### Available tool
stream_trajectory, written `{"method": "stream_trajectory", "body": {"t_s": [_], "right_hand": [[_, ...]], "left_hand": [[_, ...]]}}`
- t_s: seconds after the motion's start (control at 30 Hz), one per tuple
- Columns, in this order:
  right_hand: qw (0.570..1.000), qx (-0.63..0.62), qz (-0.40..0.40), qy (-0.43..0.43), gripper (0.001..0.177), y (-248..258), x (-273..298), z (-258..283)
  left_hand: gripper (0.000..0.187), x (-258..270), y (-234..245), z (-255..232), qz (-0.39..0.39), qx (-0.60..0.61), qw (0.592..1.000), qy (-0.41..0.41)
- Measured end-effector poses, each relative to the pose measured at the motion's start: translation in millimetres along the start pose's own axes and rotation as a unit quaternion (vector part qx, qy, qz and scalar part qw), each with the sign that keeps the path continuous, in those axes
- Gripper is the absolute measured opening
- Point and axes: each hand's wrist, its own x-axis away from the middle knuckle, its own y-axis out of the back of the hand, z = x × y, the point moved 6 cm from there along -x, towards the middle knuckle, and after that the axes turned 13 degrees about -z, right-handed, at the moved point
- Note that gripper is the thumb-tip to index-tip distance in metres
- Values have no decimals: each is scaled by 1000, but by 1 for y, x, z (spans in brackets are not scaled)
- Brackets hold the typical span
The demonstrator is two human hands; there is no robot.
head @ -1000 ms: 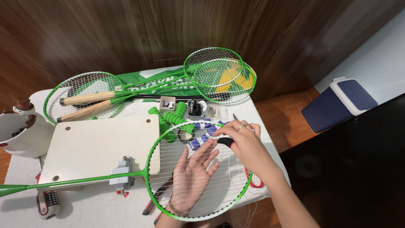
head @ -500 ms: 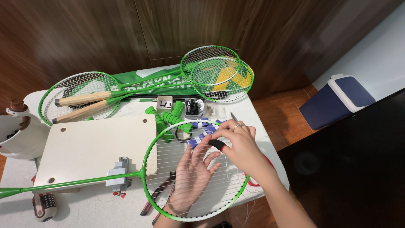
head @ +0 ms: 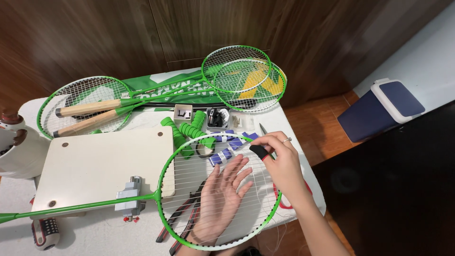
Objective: Thread and tighten the strings onto a badminton racket frame using tools.
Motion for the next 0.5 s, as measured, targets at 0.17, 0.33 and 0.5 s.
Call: {"method": "stream_trajectory", "body": {"t_s": [0.17,0.33,0.5], "right_hand": [[1000,-21,-16,-10,38,9,-4,7],[999,-35,4,-1,41,19,-2,3],[999,-38,36,9,47,25,1,0]], "left_hand": [[64,0,-5,1,-7,-7,1000,5],[63,-2,-4,2,-4,-6,1000,-1],[66,-2,-10,2,9,-5,1000,-3]]}}
